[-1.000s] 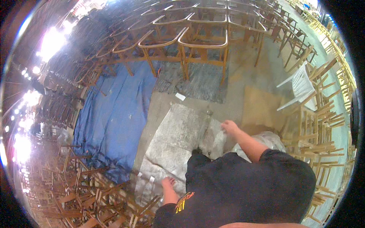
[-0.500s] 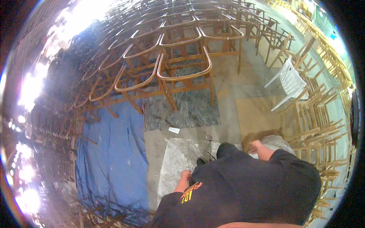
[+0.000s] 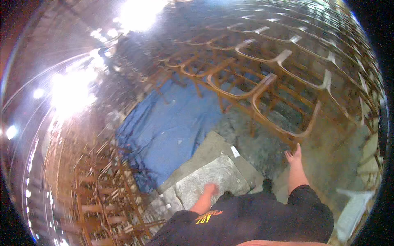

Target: The person repeatedly picks up wooden chair frames from a pile and stacks them upright on a blue tarp. The person handles the chairs one at a time, lifting and placing them into a growing stack.

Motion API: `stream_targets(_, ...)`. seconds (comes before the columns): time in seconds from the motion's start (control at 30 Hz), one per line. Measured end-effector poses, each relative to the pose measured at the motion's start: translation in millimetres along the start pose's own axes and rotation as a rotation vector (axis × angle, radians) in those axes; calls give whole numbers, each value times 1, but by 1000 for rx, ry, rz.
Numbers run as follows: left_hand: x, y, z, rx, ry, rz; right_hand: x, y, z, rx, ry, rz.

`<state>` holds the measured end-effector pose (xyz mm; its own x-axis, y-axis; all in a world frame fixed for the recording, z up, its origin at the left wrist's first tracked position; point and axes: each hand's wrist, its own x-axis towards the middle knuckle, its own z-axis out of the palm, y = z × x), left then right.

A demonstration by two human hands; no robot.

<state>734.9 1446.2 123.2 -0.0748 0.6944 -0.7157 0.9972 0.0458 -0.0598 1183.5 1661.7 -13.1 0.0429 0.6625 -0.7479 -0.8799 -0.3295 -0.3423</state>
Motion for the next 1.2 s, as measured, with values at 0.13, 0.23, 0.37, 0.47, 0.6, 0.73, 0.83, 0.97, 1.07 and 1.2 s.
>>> stream_targets(0.13,-65,56,61,-314,202,261,67,-55,41,137,168,22)
stream_targets(0.23,-83,74,80,-208,88,119,100,-73,60,249,-34,-91)
stream_targets(0.37,-102,75,90,-112,-30,-73,90,-49,54,335,188,-29)
stream_targets(0.47,-75,73,70,-295,194,147,66,-58,33,304,165,0)
stream_targets(0.6,-7,112,21,-1030,207,-291,0,-37,-5,229,207,49)
stream_targets(0.73,74,182,-81,-839,333,356,-55,-54,-52,156,119,113)
stream_targets(0.83,109,290,-176,-650,426,840,-74,-69,-79,213,-11,39)
stream_targets(0.97,119,422,-196,-489,104,724,-138,-45,-72,59,-143,80)
stream_targets(1.07,105,492,-188,-238,-146,676,-151,-41,-85,-37,-306,81)
stream_targets(1.2,90,523,-166,-279,-29,617,-162,-52,-105,-48,-266,29)
